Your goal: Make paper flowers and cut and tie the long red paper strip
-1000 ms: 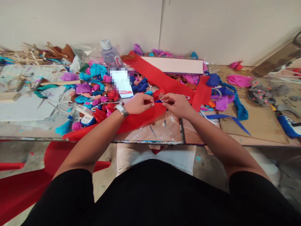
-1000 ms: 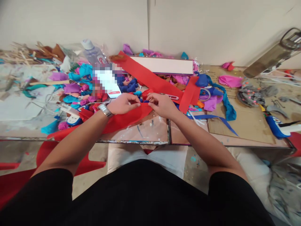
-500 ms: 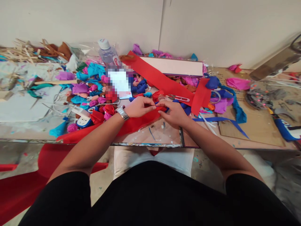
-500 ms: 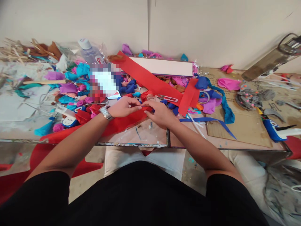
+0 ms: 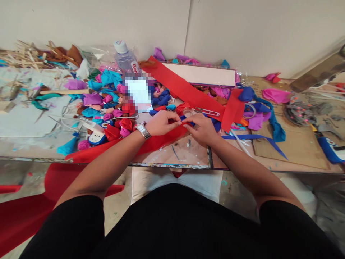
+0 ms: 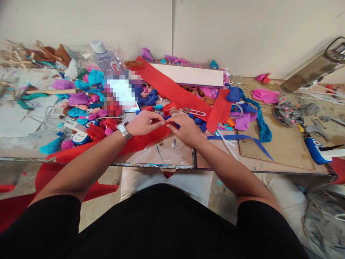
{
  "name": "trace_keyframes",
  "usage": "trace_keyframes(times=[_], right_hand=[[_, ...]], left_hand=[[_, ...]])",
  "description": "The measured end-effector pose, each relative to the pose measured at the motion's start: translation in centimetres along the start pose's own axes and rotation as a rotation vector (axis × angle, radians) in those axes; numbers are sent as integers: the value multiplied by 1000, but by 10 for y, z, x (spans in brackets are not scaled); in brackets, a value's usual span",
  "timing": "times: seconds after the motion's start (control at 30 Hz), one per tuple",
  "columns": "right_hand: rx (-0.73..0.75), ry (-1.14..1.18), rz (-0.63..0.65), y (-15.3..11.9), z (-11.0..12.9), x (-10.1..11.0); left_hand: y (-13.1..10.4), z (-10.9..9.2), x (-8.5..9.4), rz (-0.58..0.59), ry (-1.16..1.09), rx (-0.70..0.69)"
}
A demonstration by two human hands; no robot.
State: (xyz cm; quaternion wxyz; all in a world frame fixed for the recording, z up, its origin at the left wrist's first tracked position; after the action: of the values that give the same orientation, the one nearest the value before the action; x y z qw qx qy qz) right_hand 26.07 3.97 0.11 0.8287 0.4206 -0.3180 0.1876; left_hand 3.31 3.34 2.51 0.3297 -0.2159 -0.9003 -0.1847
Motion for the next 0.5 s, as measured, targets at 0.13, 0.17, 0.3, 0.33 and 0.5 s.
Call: trace_keyframes(times=[0.13, 0.17, 0.3, 0.33, 0.5], right_hand=[[1, -13, -28, -1, 0, 0], [-3, -15, -36, -2, 0, 0], [14, -36, -70, -2, 1, 1], [33, -43, -76, -2, 1, 1], [92, -73, -66, -3, 2, 4]], left_hand=[[-2, -3, -3, -46, 50, -11], [-3, -4, -3, -62, 66, -15], [-4, -6, -5, -107, 93, -26], [-4, -7, -5, -112, 87, -24], [-5, -8, -5, -112, 19, -9]])
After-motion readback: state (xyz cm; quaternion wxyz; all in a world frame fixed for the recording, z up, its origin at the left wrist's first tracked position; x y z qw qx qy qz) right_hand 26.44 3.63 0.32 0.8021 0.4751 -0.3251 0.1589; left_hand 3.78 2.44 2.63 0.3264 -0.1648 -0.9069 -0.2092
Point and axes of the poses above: each hand's wrist, its own y-axis towards the middle knuckle, its own x-axis out of the back of the hand, z = x × y, the point moved 2 cm from there along y, towards the middle knuckle, and after that the axes turned 3 degrees about x, right-handed, at the moved point
